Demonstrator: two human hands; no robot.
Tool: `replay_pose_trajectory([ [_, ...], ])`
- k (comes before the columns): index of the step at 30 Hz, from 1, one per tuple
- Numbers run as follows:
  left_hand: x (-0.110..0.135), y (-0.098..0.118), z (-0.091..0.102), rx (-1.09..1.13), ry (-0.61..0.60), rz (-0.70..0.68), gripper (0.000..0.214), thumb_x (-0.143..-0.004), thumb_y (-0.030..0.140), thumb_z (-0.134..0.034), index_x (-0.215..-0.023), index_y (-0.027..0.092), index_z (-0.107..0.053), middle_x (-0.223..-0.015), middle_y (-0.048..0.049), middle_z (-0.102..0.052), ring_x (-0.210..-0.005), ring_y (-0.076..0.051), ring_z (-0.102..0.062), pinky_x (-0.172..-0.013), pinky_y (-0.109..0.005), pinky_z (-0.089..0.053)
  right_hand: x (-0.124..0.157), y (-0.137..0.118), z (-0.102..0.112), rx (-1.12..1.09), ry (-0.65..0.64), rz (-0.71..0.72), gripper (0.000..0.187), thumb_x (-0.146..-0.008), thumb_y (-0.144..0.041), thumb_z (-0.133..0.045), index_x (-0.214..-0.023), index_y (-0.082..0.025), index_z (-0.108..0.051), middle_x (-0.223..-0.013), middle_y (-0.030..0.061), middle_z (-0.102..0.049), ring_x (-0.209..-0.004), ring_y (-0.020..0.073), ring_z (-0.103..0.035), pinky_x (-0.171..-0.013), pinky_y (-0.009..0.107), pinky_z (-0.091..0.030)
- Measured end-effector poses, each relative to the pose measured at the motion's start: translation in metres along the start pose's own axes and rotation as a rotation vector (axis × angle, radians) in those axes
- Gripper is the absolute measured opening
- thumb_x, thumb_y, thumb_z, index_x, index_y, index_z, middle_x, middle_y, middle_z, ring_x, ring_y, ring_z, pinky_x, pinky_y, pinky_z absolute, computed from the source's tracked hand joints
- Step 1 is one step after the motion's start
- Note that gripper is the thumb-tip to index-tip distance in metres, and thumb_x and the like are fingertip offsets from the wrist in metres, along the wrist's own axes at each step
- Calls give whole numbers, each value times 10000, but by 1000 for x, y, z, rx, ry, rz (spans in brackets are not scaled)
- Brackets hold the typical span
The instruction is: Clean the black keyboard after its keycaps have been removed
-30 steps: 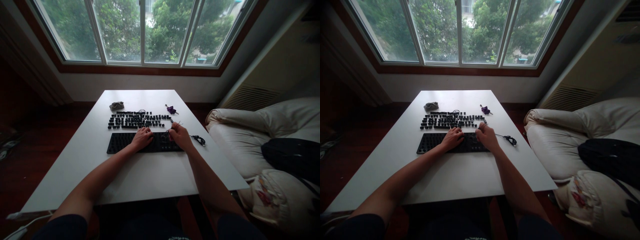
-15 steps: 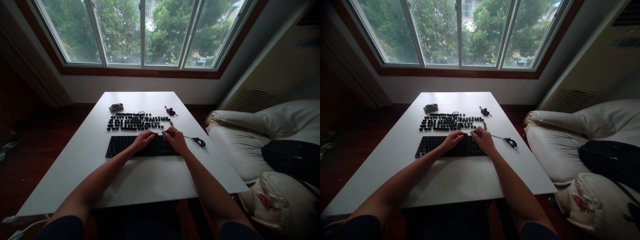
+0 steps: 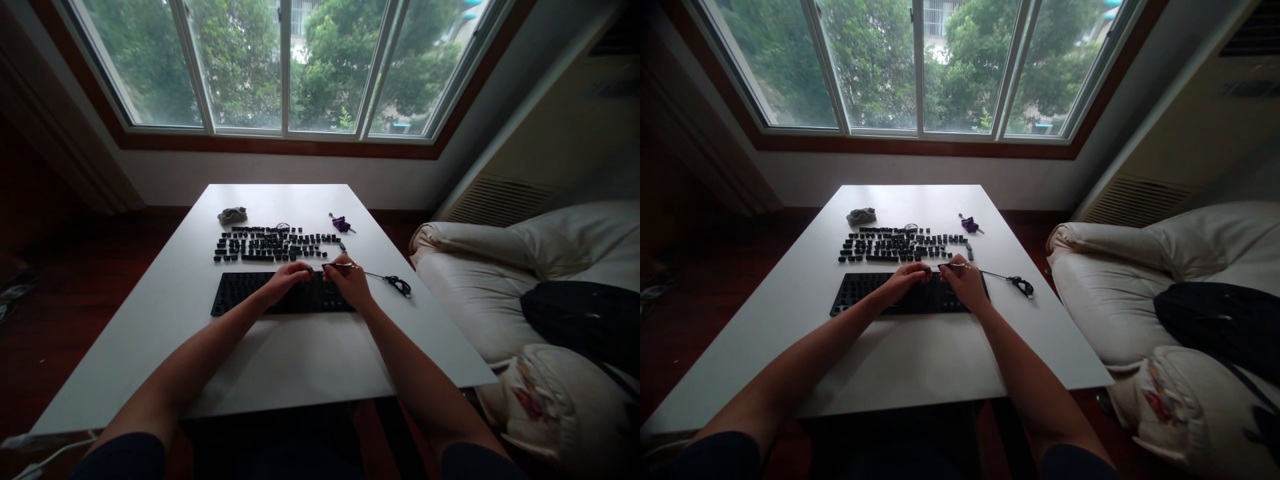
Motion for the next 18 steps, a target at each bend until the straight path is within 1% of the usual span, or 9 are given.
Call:
replay_pose_trajectory([
  [3,1,-1,-1,16,-23,3,308,-780,399,-774,-955,158,-697,-902,-27,-696,-820,-138,-616,-777,-261,-450,-1,6,-4,-61,3,-30,360,-887,-571,-643,-808,-241,-521,-711,27,-730,-663,214,-715,-668,330,-566],
  [6,2,0,-2,-3,-34,15,306,-777,404,-766,-940,155,-695,-889,-27,-689,-815,-141,-607,-787,-270,-450,-2,10,-8,-120,6,-67,391,-872,-596,-648,-809,-246,-485,-698,18,-723,-647,210,-712,-654,325,-568],
  [12,3,1,-2,-18,-49,31,299,-752,405,-769,-870,146,-678,-796,-11,-650,-725,-123,-566,-713,-258,-434,1,9,-15,-153,-10,-98,435,-846,-639,-657,-824,-248,-467,-696,19,-717,-678,225,-723,-664,335,-575],
  [15,2,-2,1,-48,-40,24,303,-761,402,-769,-905,148,-689,-824,-14,-669,-741,-124,-582,-731,-257,-445,1,9,-15,-151,-9,-93,431,-848,-635,-660,-825,-246,-476,-713,27,-724,-682,226,-724,-665,338,-576],
  [18,2,-3,5,-112,-13,-19,338,-774,412,-769,-983,154,-705,-917,-34,-712,-822,-150,-623,-804,-279,-469,0,12,-12,-141,20,-97,438,-848,-638,-659,-805,-246,-468,-710,23,-723,-664,219,-722,-660,334,-579],
])
Point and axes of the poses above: each hand's wrist, its own x-axis away from the middle knuckle, its own z-axis out of the back of the hand, y = z × x, the point moved 8 cm from there along -x, towards the middle knuckle
